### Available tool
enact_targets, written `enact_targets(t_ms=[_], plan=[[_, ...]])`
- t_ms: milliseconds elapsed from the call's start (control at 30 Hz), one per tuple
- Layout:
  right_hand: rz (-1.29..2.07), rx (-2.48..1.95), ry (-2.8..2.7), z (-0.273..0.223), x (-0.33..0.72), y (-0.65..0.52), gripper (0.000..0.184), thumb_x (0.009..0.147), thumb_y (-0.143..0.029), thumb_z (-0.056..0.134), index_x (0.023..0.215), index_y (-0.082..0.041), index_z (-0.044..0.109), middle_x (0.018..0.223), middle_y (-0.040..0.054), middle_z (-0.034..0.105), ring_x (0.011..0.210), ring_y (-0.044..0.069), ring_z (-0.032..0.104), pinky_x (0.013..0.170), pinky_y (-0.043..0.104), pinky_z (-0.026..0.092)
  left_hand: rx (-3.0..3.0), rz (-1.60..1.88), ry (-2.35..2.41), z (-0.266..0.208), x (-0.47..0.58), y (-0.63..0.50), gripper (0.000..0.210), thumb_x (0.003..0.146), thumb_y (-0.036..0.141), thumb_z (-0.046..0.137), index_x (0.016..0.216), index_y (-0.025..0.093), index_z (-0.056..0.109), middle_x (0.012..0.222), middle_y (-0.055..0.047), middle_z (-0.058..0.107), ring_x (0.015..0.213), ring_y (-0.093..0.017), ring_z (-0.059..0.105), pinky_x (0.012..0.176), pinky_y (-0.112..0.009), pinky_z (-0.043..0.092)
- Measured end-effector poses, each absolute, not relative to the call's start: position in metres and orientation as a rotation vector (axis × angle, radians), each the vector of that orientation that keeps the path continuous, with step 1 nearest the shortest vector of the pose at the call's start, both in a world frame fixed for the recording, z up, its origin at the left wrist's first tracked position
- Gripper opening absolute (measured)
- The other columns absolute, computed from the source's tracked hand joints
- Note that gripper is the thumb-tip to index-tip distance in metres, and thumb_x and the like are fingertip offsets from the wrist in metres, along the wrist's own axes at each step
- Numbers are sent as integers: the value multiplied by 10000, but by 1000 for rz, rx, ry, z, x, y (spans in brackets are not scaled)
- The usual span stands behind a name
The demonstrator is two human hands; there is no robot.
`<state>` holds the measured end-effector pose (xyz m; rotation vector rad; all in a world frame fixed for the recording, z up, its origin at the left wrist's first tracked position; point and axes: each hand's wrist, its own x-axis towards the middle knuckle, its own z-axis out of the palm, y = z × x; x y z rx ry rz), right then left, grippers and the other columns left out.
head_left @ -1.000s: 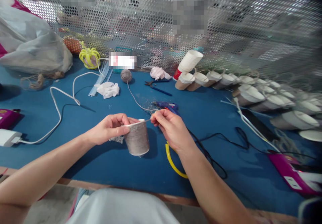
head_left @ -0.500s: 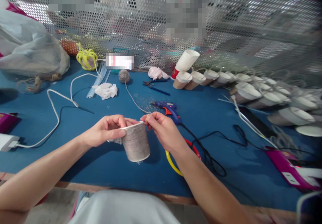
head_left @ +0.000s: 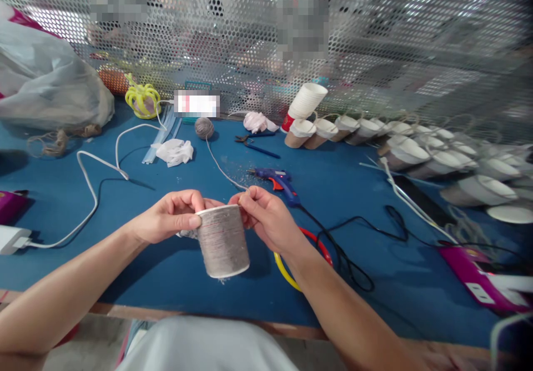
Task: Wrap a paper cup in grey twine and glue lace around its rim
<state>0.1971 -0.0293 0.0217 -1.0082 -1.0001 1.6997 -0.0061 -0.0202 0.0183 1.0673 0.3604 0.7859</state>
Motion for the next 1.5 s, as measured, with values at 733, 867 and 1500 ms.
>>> enact_targets(t_ms=[733,867,1500], plan=[[1384,-995,-1396,23,210,-24,198,762,-273,665,694,-175,508,784,-10,602,578,63,553,552,217,488,1168,824,541,5,-12,-6,143,762,277,660,794,143,619,1176,-118,627,1105,-242,560,952,-381,396],[1324,-1031,-1467,20,211,-23,201,769,-292,652,699,-178,502,789,-3,594,582,67,552,561,222,499,1257,796,550,0,-15,-2,169,769,291,651,846,155,589,1244,-121,578,1111,-239,556,943,-379,405],[694,-1207,-2069,22,201,-32,124,859,-220,495,740,-209,464,761,22,593,622,128,549,604,267,464,2255,1048,799,10,10,-16,55,728,186,627,749,164,581,987,-109,683,1114,-261,542,934,-470,424]])
